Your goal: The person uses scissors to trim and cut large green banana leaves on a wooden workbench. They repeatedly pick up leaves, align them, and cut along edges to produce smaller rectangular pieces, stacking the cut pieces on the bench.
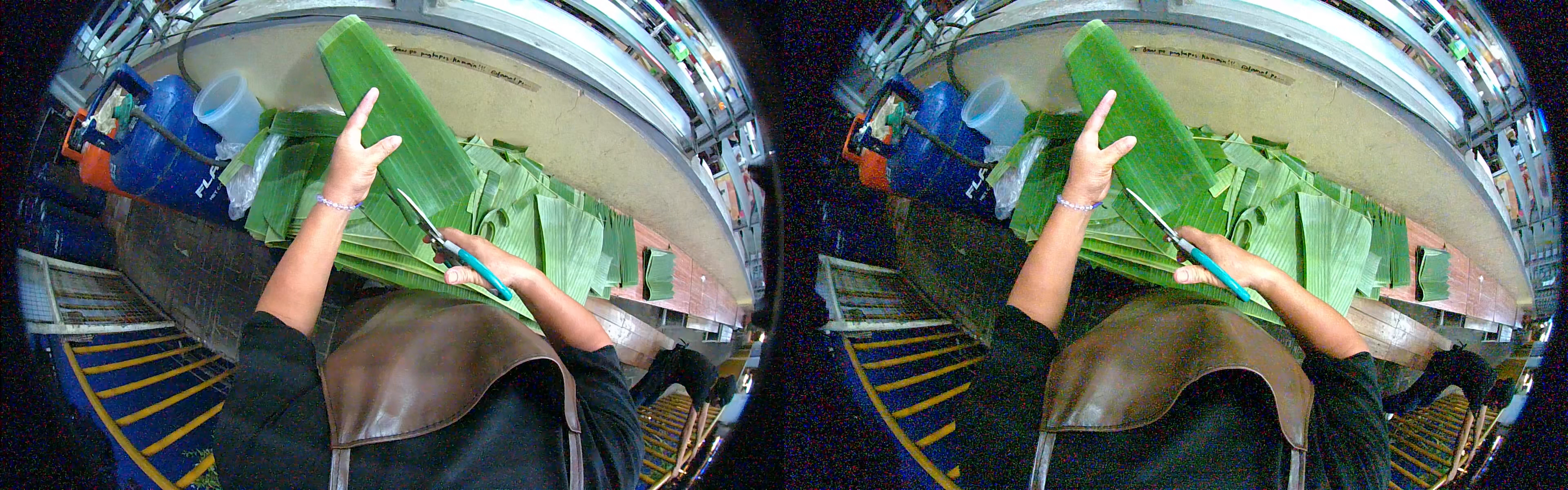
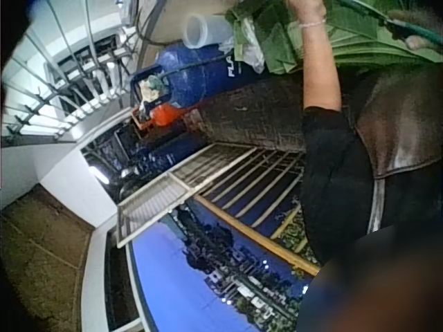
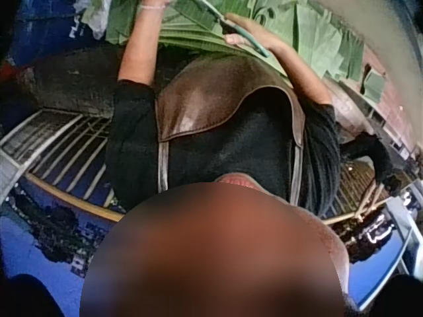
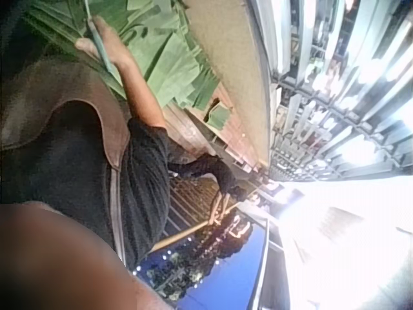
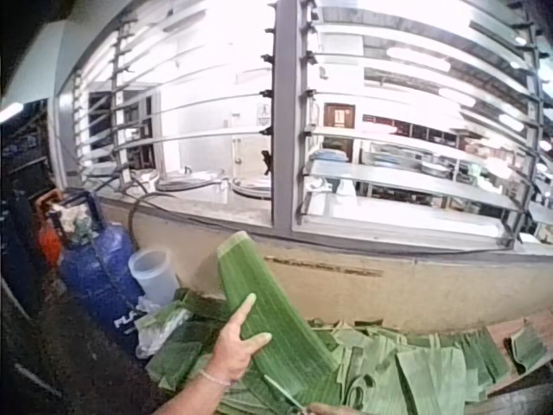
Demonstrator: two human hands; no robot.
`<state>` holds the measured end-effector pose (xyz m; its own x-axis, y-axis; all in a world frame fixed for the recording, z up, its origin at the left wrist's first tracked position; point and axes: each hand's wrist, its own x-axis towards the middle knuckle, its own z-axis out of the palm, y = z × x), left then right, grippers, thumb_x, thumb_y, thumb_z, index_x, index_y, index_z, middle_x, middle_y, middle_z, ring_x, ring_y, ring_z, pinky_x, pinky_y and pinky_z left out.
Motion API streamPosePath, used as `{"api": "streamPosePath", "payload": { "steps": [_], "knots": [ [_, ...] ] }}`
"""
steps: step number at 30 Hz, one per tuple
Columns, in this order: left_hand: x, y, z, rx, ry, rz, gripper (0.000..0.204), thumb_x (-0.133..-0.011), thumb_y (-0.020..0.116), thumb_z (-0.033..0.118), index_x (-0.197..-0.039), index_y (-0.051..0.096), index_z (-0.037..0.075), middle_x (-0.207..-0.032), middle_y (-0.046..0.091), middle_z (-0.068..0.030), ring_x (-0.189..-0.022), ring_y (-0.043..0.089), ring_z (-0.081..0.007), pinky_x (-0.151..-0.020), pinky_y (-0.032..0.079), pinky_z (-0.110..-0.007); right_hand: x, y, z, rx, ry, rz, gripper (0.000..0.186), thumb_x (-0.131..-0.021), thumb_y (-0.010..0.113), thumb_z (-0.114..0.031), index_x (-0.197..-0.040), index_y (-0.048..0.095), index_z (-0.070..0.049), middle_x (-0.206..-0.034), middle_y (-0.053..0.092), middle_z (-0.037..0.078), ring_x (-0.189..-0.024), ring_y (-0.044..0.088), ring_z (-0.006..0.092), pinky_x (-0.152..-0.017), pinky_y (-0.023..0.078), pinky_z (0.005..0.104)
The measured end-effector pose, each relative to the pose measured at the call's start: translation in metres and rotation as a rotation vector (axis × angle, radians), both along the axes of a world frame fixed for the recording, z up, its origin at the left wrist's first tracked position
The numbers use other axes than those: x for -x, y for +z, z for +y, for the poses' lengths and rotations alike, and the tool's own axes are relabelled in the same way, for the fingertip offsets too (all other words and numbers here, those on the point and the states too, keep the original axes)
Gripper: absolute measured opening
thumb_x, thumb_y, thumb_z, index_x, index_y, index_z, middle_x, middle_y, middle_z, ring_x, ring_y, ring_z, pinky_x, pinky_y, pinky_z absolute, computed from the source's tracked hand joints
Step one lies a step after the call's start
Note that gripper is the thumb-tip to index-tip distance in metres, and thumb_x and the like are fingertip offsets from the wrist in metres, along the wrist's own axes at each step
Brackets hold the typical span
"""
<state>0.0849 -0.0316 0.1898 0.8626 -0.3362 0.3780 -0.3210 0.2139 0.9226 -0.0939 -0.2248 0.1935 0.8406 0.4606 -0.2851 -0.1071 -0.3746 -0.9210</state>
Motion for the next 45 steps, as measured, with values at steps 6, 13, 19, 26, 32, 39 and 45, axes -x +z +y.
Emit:
{"api": "streamPosePath", "payload": {
  "steps": [6,13,19,26,32,39,45],
  "knots": [
    [0.008,0.006,-0.004,-0.011,-0.022,-0.006,0.077,-0.077,0.069,-0.003,-0.145,0.034,0.007,-0.145,0.037,-0.0115,-0.131,0.038,-0.0206,-0.108,0.032,-0.032,-0.001,0.0,0.001,0.024,0.001,-0.068,0.1,-0.064,0.066,-0.075,-0.132,0.045,-0.004,-0.102,0.057,0.011,-0.098,0.055,0.0233,-0.085,0.047,0.0368],
    [0.01,0.009,-0.005,-0.035,0.024,-0.077,0.077,-0.076,0.07,-0.001,-0.144,0.035,0.007,-0.146,0.038,-0.0116,-0.132,0.037,-0.0206,-0.109,0.029,-0.033,0.002,-0.007,0.004,0.017,-0.068,-0.142,0.087,-0.07,0.065,-0.071,-0.122,0.051,-0.003,-0.088,0.056,0.01,-0.083,0.056,0.0213,-0.075,0.048,0.0353],
    [0.01,0.014,-0.004,-0.054,0.033,-0.083,0.076,-0.076,0.071,0.001,-0.144,0.036,0.006,-0.144,0.04,-0.0109,-0.13,0.039,-0.0208,-0.109,0.029,-0.033,0.004,-0.013,0.006,0.065,-0.139,-0.223,0.067,-0.077,0.068,-0.06,-0.112,0.057,-0.004,-0.073,0.056,0.011,-0.067,0.056,0.0215,-0.063,0.048,0.0364],
    [0.007,0.015,-0.004,-0.111,0.076,-0.132,0.077,-0.075,0.071,0.0,-0.144,0.036,0.006,-0.144,0.041,-0.0112,-0.13,0.039,-0.0207,-0.11,0.029,-0.033,0.006,-0.014,0.014,0.117,-0.216,-0.148,0.068,-0.076,0.066,-0.062,-0.11,0.059,-0.003,-0.075,0.052,0.006,-0.07,0.051,0.0159,-0.066,0.046,0.0318],
    [0.003,0.01,-0.004,-0.072,0.044,-0.082,0.076,-0.075,0.072,0.002,-0.143,0.037,0.007,-0.144,0.041,-0.0145,-0.133,0.038,-0.0233,-0.111,0.028,-0.033,0.005,-0.015,0.016,0.163,-0.233,-0.198,0.063,-0.077,0.067,-0.059,-0.106,0.06,-0.004,-0.072,0.052,0.006,-0.066,0.05,0.0157,-0.062,0.046,0.0322],
    [-0.003,0.003,-0.004,-0.076,0.037,-0.096,0.077,-0.075,0.072,0.0,-0.143,0.036,0.007,-0.144,0.04,-0.013,-0.132,0.038,-0.0222,-0.11,0.028,-0.033,0.002,-0.013,0.019,0.26,-0.284,-0.215,0.057,-0.076,0.072,-0.053,-0.103,0.061,-0.003,-0.065,0.05,0.005,-0.06,0.049,0.0145,-0.057,0.044,0.0314],
    [-0.009,0.001,-0.006,-0.039,0.057,-0.057,0.077,-0.076,0.071,-0.002,-0.144,0.035,0.005,-0.144,0.04,-0.0104,-0.129,0.04,-0.02,-0.109,0.03,-0.032,0.004,-0.013,0.01,0.293,-0.212,-0.28,0.062,-0.072,0.075,-0.052,-0.107,0.06,-0.002,-0.064,0.049,0.005,-0.06,0.049,0.015,-0.056,0.044,0.0328]
  ]
}}
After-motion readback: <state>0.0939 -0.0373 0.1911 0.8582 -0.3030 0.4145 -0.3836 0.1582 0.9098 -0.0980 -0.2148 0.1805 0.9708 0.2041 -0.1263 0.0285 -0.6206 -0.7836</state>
